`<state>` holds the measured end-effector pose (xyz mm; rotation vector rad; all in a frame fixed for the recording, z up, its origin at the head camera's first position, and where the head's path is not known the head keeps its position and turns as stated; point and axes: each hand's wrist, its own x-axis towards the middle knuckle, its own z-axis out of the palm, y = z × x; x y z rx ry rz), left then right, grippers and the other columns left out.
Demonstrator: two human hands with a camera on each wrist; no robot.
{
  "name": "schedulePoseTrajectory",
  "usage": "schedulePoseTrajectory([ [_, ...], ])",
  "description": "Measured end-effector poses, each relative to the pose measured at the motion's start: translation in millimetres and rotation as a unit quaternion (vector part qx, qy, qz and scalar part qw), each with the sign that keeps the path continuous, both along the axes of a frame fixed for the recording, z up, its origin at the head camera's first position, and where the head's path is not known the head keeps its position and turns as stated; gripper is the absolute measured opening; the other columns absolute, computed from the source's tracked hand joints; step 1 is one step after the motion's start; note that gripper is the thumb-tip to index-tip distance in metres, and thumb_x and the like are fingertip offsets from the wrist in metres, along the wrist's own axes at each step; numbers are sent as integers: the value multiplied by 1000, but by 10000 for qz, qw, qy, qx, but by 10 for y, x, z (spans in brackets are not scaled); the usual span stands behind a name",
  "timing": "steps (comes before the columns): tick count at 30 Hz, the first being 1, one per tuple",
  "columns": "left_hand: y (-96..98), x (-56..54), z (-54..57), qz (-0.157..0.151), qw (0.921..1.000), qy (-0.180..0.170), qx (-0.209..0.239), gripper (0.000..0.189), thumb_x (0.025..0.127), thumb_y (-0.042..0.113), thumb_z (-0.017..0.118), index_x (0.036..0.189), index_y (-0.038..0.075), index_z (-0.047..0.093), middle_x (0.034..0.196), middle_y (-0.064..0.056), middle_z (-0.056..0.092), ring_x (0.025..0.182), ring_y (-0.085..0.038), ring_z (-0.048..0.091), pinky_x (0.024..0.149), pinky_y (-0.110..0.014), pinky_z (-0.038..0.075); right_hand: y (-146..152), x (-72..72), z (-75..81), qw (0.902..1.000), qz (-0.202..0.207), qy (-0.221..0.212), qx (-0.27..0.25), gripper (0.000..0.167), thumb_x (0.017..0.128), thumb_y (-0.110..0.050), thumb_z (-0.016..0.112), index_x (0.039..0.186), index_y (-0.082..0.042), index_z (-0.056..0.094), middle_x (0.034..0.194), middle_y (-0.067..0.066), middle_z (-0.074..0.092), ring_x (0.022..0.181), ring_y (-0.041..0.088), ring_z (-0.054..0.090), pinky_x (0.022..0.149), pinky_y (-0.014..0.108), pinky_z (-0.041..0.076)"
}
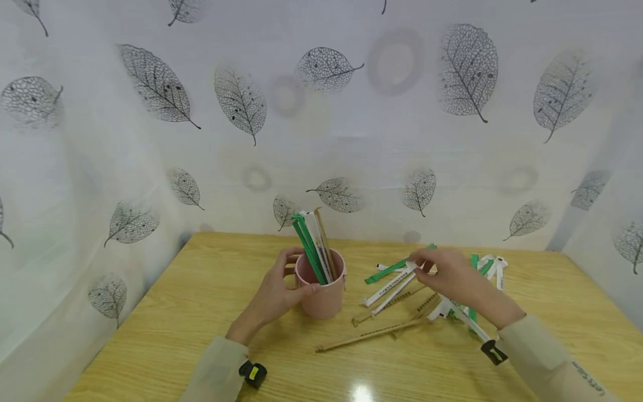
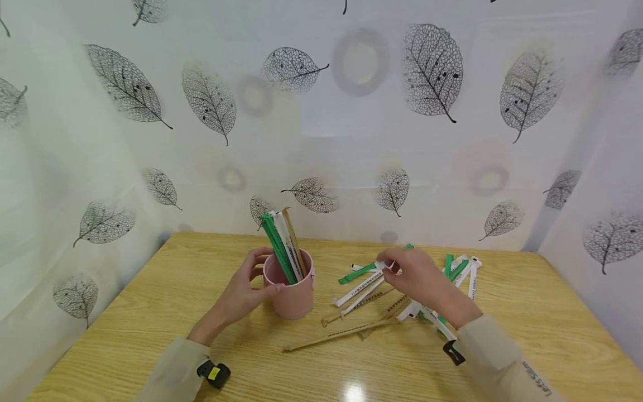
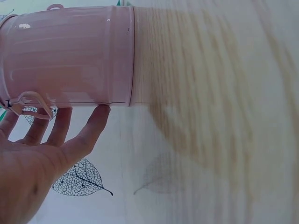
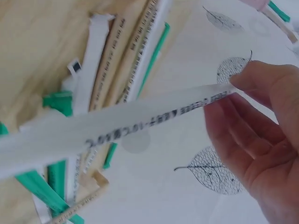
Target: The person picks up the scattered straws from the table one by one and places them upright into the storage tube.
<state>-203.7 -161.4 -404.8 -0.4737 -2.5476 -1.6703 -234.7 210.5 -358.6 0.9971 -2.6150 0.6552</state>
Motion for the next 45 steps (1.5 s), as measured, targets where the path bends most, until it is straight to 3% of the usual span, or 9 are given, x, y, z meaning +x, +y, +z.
schedulePoseTrajectory([
  [4,-6,-6,-5,-19,10000,67,21,72,87,30,80,147,23,40,143,-13,53,125,-36,58,91,-39,57,29,-67,63,9941,84,937,-536,28,81,10,74,105,-4,75,91,5,77,72,11,69,57,16,55],
  [7,-10,-15,-12,-40,9999,130,8,72,87,28,80,147,22,40,143,-13,53,126,-35,58,93,-40,56,32,-109,110,9877,17,1286,-892,30,80,11,74,105,-5,75,88,3,77,71,9,69,59,10,53],
  [17,1,-25,-29,-95,9998,197,-4,72,88,29,80,147,20,40,143,-12,53,126,-34,57,98,-43,54,-66,-142,291,9664,-78,1373,-2170,29,82,12,71,107,-3,75,88,8,76,81,-11,63,66,8,55],
  [21,9,-17,-20,-67,9998,178,-18,72,87,29,80,147,21,40,143,-12,53,127,-33,57,99,-44,53,-146,-170,370,9550,42,1416,-2607,29,82,13,72,106,-2,75,88,10,75,83,-13,64,68,7,55],
  [24,13,-14,-18,-56,9999,152,-36,71,88,30,80,146,22,40,143,-11,53,127,-33,57,100,-44,53,-226,-174,450,9472,79,1285,-2937,25,83,12,71,105,-2,74,90,4,75,83,-11,66,70,9,57],
  [29,17,-7,-15,6,9999,84,-66,73,88,31,80,147,23,40,144,-12,53,127,-34,57,98,-45,55,-405,-167,609,9236,451,958,-3684,19,86,13,69,103,4,72,93,-11,72,82,-1,70,70,17,61],
  [37,14,-8,-6,29,9999,74,-108,73,87,30,81,147,23,40,144,-12,53,127,-35,57,100,-49,55,-718,-196,807,8784,976,1051,-4558,22,85,14,70,106,14,69,96,-5,76,82,5,73,66,23,62],
  [45,15,-5,-5,2,9999,74,-76,73,87,29,80,147,22,40,144,-12,52,127,-35,57,100,-46,54,-1015,-186,941,8520,1319,1365,-4880,22,83,18,68,104,19,65,97,-3,75,83,7,73,65,25,63],
])
